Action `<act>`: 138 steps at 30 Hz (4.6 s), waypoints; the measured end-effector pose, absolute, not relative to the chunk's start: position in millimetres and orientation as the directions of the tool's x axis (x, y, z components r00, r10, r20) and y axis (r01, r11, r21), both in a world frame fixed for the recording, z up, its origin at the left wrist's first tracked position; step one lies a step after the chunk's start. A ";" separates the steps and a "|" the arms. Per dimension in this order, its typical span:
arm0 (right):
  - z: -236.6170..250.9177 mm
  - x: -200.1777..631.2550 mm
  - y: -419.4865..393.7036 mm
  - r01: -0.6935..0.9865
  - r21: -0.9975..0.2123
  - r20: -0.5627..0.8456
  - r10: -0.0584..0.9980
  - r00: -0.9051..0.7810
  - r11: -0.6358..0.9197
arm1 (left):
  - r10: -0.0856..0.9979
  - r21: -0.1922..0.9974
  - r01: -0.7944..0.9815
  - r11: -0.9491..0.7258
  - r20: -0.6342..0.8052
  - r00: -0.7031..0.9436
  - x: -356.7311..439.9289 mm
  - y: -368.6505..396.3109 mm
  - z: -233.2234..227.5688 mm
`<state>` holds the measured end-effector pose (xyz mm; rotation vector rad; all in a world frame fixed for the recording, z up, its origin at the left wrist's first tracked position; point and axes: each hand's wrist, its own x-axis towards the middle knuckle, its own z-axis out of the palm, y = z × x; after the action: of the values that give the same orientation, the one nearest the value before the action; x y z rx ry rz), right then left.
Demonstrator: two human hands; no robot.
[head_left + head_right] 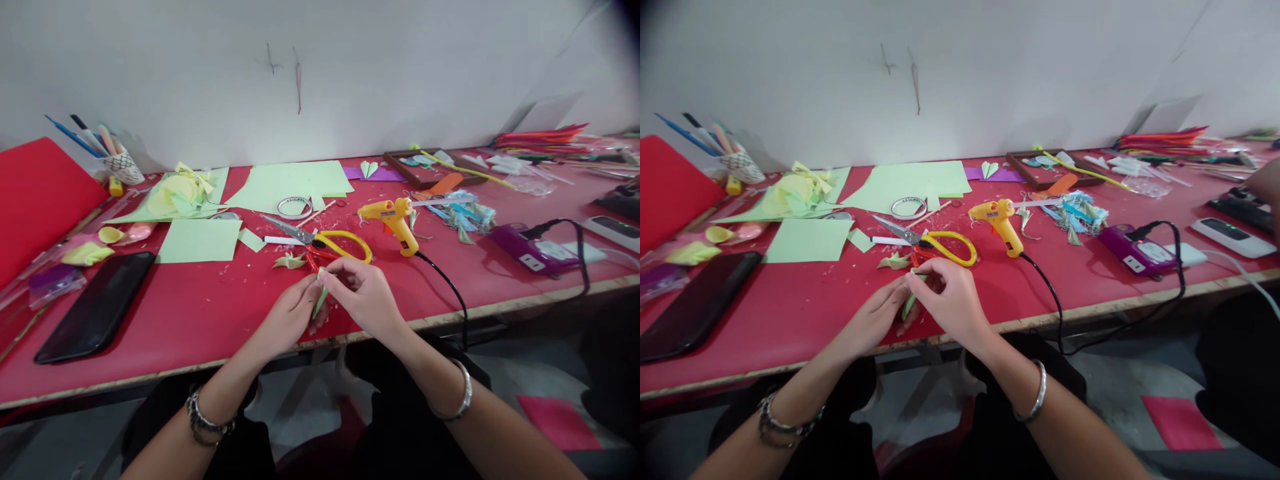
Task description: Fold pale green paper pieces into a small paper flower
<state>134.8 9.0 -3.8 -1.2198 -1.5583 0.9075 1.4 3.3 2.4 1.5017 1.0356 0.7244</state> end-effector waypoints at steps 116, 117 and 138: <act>-5.4 131.9 12.4 -0.201 -0.974 0.128 0.985 -0.112 0.103 | 0.902 0.867 0.288 -0.407 0.330 0.280 -8.7 9.3 1.1; -5.9 131.9 12.5 -0.188 -0.977 0.129 0.983 -0.132 0.103 | 0.902 0.868 0.290 -0.404 0.324 0.285 -8.1 9.6 0.2; -12.6 127.6 13.4 -0.200 -0.978 0.082 0.991 -0.110 0.059 | 0.900 0.800 0.423 -0.425 0.323 0.295 -7.9 11.7 -1.9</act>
<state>127.6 13.4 -12.6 -0.9531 -1.1781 1.3277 -7.9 11.7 -1.9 1.9784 1.1753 1.0487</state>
